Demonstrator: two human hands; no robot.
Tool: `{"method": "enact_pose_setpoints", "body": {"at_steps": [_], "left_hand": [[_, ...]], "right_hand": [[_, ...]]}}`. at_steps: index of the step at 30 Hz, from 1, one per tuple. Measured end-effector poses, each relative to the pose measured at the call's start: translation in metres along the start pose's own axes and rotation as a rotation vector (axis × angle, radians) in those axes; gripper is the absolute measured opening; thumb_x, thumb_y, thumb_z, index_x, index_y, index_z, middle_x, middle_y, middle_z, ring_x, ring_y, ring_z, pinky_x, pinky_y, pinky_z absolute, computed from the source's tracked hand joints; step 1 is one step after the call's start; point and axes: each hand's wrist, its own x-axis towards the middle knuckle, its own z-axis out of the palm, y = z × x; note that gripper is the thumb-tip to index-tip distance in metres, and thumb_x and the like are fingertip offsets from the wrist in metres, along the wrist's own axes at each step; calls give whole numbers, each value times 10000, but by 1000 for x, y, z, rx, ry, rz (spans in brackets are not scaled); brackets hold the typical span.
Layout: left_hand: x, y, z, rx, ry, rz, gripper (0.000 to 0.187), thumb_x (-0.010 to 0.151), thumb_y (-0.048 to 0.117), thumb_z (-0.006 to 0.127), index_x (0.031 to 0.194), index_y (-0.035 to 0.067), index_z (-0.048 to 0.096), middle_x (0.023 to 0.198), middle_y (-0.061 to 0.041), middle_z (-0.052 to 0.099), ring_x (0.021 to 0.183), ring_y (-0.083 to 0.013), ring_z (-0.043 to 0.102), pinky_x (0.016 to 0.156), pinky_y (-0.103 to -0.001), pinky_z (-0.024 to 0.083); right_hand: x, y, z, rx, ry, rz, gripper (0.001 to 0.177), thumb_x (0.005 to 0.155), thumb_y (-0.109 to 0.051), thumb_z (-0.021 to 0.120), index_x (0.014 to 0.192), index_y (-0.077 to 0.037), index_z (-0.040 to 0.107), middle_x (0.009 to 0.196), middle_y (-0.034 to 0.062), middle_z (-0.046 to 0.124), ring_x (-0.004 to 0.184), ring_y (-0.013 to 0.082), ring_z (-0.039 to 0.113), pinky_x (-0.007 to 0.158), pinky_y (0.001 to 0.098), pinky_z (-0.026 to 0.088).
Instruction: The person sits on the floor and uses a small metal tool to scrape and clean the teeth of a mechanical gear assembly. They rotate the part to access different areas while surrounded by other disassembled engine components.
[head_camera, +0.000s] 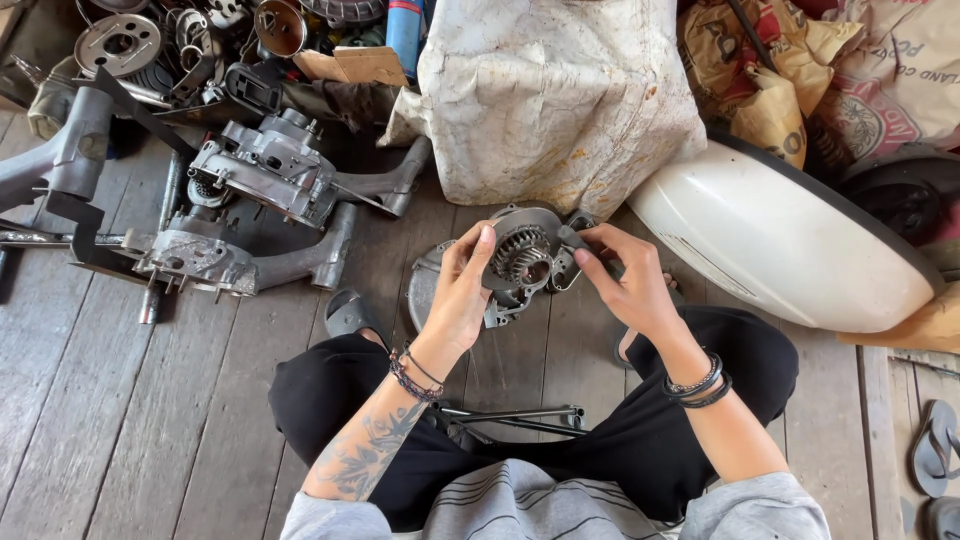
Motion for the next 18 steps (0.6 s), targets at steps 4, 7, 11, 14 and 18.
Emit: {"method": "enact_pose_setpoints", "body": {"at_steps": [4,7,11,14,18], "left_hand": [[18,-25,-14,71,97,2,335,993,324,655,1174,46,704,1045,-56,668,989,-116,606,878,-344,583],[25,-37,-29,130,189,8,373,993,345,655,1182,28,707,1033,-84,679,968,-131,629,848,-349,594],[34,-53,-28,105,96,54,351,1016,327,629,1155,13,700,1003,-71,665,959,-134,627,814,-351,615],[29,-47,-26,176,1,108,279,1045,318,580,1040,67,701,908,-13,624,917,-88,597,790,-317,602],[13,-38,-13,279,-17,167,252,1068,289,531,940,115,661,856,64,465,872,-79,450,829,-300,482]], "right_hand": [[2,2,-6,-64,19,-26,105,914,-40,763,1017,-53,753,750,129,692,721,284,715,706,395,586],[1,7,-16,-125,108,-19,69,984,-91,745,1017,-30,739,680,110,656,616,200,662,618,324,553],[0,-4,-12,39,-5,-10,71,979,-79,697,941,-65,756,600,67,632,561,124,589,555,293,516],[3,-2,-8,-1,-2,-30,98,976,-66,708,885,-49,742,545,84,605,487,143,553,502,279,475],[4,-3,-4,-31,42,-53,140,999,-92,688,867,-69,728,501,41,563,455,104,498,477,239,432]]}}
